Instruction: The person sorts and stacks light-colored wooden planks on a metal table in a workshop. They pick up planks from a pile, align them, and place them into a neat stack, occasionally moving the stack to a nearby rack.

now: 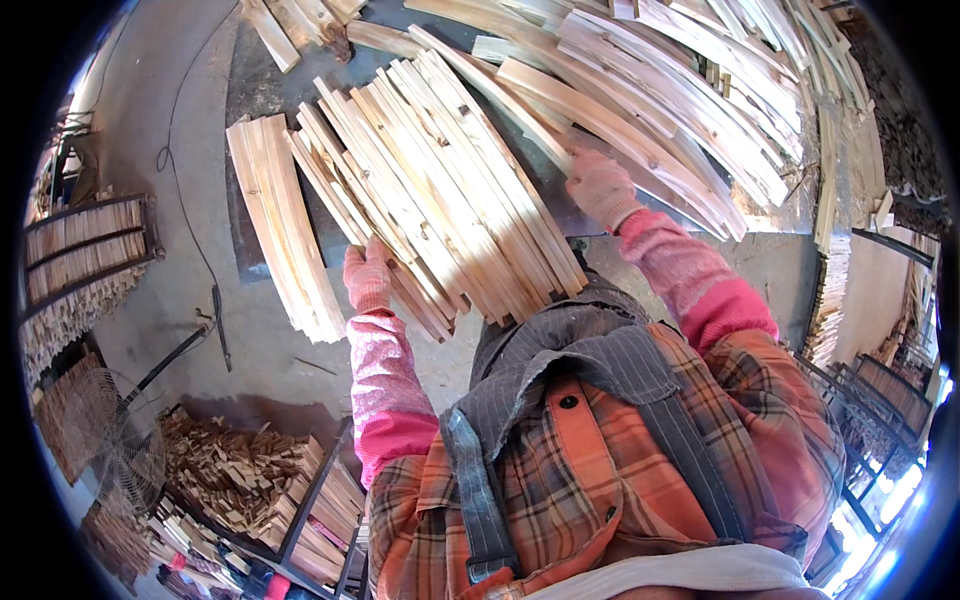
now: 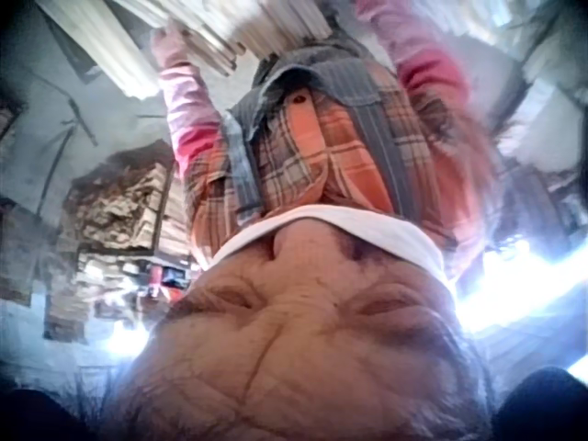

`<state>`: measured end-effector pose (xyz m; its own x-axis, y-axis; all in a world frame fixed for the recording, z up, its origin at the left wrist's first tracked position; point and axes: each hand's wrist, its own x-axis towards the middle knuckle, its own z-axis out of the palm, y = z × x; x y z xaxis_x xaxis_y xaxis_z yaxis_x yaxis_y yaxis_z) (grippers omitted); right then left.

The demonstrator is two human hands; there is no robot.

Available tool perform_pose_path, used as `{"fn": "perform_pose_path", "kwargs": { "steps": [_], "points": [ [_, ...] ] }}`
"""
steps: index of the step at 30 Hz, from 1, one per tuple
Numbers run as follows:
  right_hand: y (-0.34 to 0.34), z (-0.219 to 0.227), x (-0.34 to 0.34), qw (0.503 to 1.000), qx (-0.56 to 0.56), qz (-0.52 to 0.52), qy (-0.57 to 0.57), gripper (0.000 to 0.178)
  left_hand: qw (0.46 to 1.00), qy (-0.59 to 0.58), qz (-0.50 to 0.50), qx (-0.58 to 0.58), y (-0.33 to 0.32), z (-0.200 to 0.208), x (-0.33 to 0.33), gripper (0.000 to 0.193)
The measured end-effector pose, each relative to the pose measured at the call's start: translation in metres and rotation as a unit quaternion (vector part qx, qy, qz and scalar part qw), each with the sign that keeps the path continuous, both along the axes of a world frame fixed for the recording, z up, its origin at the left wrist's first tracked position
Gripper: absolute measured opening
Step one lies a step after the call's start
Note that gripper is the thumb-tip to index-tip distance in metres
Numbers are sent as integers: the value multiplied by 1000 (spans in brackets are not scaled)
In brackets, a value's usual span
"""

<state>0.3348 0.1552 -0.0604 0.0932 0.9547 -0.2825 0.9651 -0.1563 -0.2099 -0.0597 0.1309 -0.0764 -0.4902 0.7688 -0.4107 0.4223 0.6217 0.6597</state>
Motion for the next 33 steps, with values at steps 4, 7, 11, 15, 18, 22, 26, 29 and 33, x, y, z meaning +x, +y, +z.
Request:
{"fn": "perform_pose_path", "kwargs": {
  "steps": [4, 7, 11, 15, 18, 22, 26, 29, 33],
  "points": [
    [20, 63, 10, 995, -50, 12, -81, 55, 999, 45, -4, 13, -6, -4, -5, 41],
    [-6, 44, 28, 985, 66, 79, -138, 54, 998, 45, -3, 31, -3, -8, -3, 41],
    [-18, 17, 34, 981, 74, 72, -164, 52, 998, 29, 16, 48, -4, -7, 5, 39],
    [2, 15, 78, 993, 55, -94, 49, 45, 999, -27, 25, 9, 4, 1, 9, 47],
    [9, -4, 135, 954, 113, -199, 195, 35, 999, -25, 25, -10, 7, 6, 12, 55],
    [14, 6, 153, 913, 167, -245, 279, 37, 1000, 1, 21, 9, 11, 8, 11, 39],
    [-14, 30, 76, 996, 79, -23, 29, 52, 999, 3, 25, 33, 2, -7, -2, 32],
    [-23, 19, 49, 996, 46, 19, -69, 59, 999, -4, 6, 42, 9, 6, 11, 27],
    [-11, 16, 46, 998, 20, 5, -57, 65, 998, -20, 12, 62, 3, 4, 7, 23]
  ]
}}
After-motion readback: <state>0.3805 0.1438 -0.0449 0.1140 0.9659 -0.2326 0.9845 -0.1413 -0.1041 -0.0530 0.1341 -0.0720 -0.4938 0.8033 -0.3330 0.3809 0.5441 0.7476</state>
